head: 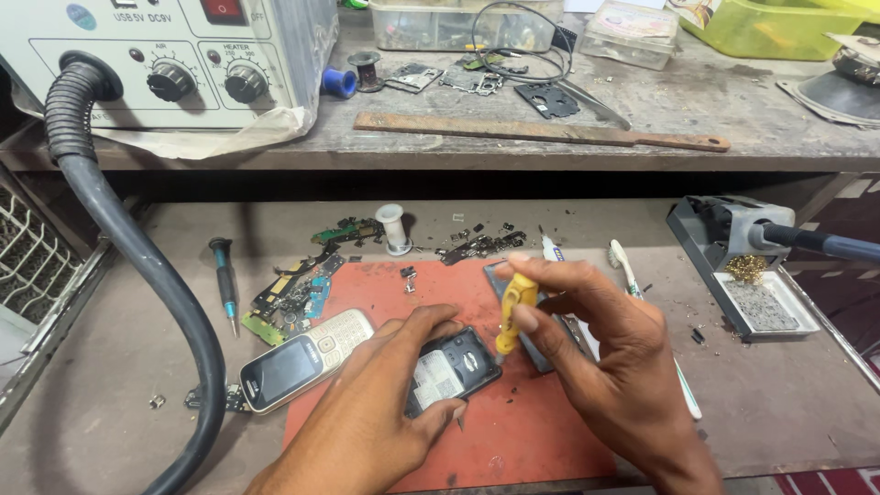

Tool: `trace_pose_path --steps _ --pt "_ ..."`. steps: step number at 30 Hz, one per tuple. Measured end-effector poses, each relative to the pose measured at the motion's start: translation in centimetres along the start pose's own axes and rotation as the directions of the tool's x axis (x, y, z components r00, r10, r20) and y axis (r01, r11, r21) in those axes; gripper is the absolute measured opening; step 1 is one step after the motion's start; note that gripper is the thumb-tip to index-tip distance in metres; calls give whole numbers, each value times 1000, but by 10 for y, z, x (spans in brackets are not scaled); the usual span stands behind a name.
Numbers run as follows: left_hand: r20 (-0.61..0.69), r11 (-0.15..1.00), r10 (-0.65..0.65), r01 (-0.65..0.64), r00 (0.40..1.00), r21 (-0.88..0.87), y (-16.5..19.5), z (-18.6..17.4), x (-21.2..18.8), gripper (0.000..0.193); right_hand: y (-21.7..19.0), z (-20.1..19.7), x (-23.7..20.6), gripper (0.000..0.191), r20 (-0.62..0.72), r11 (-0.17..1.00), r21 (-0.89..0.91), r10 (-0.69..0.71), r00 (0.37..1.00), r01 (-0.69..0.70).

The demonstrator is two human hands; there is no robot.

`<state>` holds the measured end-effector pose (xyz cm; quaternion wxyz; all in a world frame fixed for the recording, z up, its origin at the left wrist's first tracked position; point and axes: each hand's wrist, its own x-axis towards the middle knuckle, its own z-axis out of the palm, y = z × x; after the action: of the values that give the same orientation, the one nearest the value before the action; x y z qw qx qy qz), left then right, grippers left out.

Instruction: The person disassembles a mobile phone using tweezers and a screwdriver. They remove the back cover, unscrew internal components, and place the screws on the workbench.

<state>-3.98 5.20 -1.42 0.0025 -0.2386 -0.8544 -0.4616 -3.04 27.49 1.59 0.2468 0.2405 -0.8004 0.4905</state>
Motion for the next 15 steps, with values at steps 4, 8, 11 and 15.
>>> trace_pose_path --steps 4,8,11,15 --pt "-19 999 29 -29 999 22 -4 2 0 79 -4 -2 -1 41 93 995 90 25 995 -33" --pt "-55 996 84 -82 995 33 -6 4 1 80 0 3 1 43 49 999 21 49 998 -50" --pt "-32 999 44 -44 999 5 -5 3 -1 79 1 10 -1 42 -33 1000 20 -6 999 6" --pt "-26 1000 24 -24 999 17 -4 1 -1 79 0 19 -2 42 -158 999 -45 -13 987 6"
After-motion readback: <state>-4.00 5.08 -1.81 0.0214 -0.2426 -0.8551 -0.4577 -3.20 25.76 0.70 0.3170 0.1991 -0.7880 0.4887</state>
